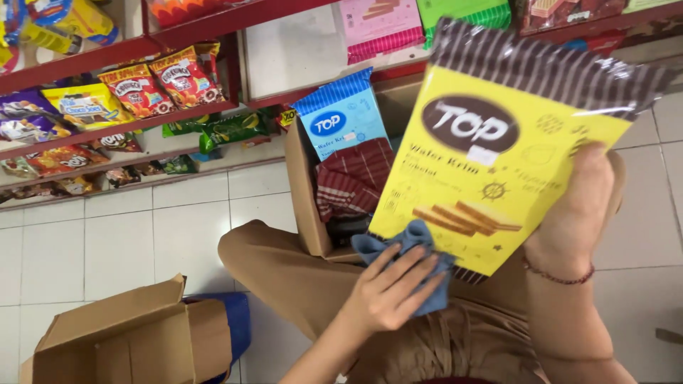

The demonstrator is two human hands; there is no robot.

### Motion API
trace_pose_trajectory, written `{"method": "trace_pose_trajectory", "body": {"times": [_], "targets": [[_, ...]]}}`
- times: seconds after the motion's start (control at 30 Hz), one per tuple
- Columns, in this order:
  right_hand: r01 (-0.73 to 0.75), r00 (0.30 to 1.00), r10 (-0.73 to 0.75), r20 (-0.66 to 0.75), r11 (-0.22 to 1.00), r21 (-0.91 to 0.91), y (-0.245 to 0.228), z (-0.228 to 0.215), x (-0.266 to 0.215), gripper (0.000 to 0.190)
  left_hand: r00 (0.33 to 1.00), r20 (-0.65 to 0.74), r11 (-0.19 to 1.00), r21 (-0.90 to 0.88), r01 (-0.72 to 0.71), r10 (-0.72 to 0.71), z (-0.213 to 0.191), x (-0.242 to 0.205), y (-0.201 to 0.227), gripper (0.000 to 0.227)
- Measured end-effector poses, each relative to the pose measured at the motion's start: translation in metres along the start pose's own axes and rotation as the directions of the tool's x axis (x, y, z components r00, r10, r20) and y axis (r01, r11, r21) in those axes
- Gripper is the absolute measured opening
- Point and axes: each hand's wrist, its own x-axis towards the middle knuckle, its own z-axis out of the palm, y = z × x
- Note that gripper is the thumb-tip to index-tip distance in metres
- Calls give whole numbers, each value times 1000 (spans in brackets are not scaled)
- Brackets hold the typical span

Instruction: Cleaning and organizing various snack packages into a box and onto shelves in a grocery store.

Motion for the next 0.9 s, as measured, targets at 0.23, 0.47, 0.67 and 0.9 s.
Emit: {"method": "trace_pose_trajectory", "body": {"times": [0.23,0.47,0.67,0.9], "targets": [[247,967,-219,127,925,-288,40,-15,-23,41,931,-296,947,-298,123,-214,-3,40,-25,53],[-53,991,68,112,990,-133,64,5,-56,41,752,-309,810,-304,502,-582,15,108,-15,65],[-154,988,153,22,983,99,72,-3,-58,36,882,-188,889,-254,382,-432,21,102,-19,52],[-207,973,220,-72,965,160,56,-7,-45,44,961,38,935,-223,274,-273,16,96,-7,51]]}}
